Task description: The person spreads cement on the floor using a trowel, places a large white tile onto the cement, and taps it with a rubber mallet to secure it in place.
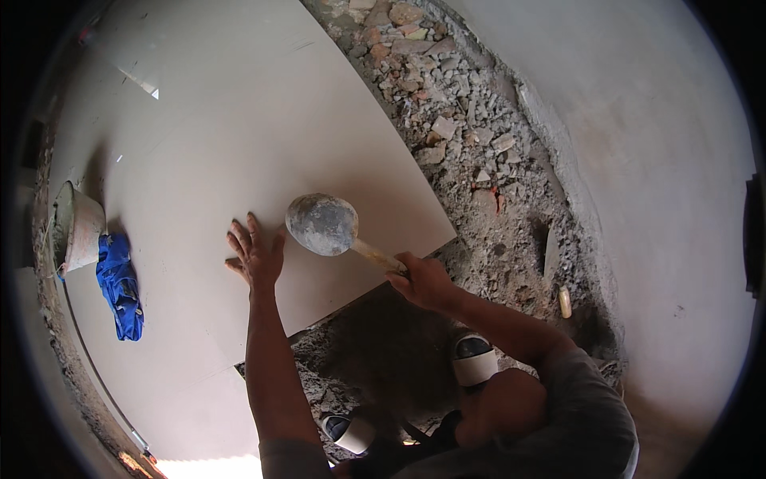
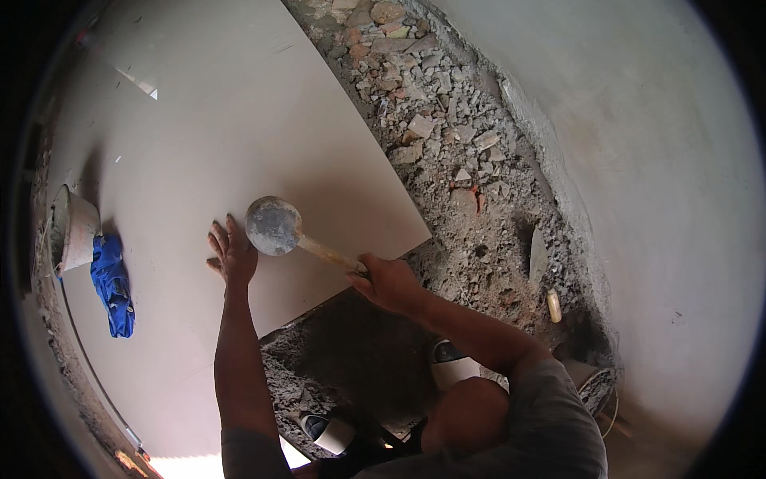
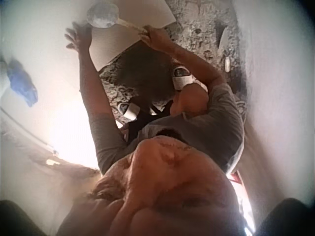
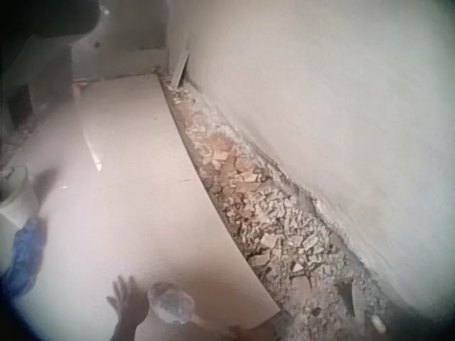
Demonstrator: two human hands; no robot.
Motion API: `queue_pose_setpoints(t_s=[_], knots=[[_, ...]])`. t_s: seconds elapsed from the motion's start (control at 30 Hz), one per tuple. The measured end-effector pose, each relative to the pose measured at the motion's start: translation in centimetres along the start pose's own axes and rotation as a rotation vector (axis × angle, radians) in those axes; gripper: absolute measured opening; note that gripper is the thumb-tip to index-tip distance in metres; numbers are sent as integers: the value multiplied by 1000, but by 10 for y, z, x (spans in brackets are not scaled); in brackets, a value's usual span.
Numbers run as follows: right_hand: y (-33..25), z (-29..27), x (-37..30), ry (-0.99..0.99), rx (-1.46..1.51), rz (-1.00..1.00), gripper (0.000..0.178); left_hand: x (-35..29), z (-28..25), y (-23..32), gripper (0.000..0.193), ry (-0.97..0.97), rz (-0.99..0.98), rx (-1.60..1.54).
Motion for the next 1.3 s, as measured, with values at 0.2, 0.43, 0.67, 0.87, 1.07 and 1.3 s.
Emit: queue_pose_setpoints(t_s=[0.2, 0.43, 0.67, 0.87, 1.07, 1.3], knots=[[1, -1, 47, -62, 13, 15, 38, 55, -22, 16, 84, 46, -48, 6], [26, 5, 124, -111, -168, 117, 34, 80, -38, 24, 80, 106, -60, 82], [16, 20, 198, -185, -272, 100, 28, 106, -51, 12, 80, 85, -72, 44], [-18, 33, 247, 78, 9, -31, 28, 126, -53, -5, 83, 151, -145, -7], [-20, 43, 278, 47, -63, -89, 30, 129, -52, -11, 84, 203, -173, -56], [-36, 64, 308, -108, -199, -92, 31, 133, -51, -17, 86, 253, -178, -114]])
Point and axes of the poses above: each hand's wrist, its own x-axis towards the middle knuckle, its own z-axis out of the palm, y = z × x, the point moved 8 cm from there along x, towards the middle knuckle, and after that the axes turned 15 degrees about -z, right-handed, at the moved point
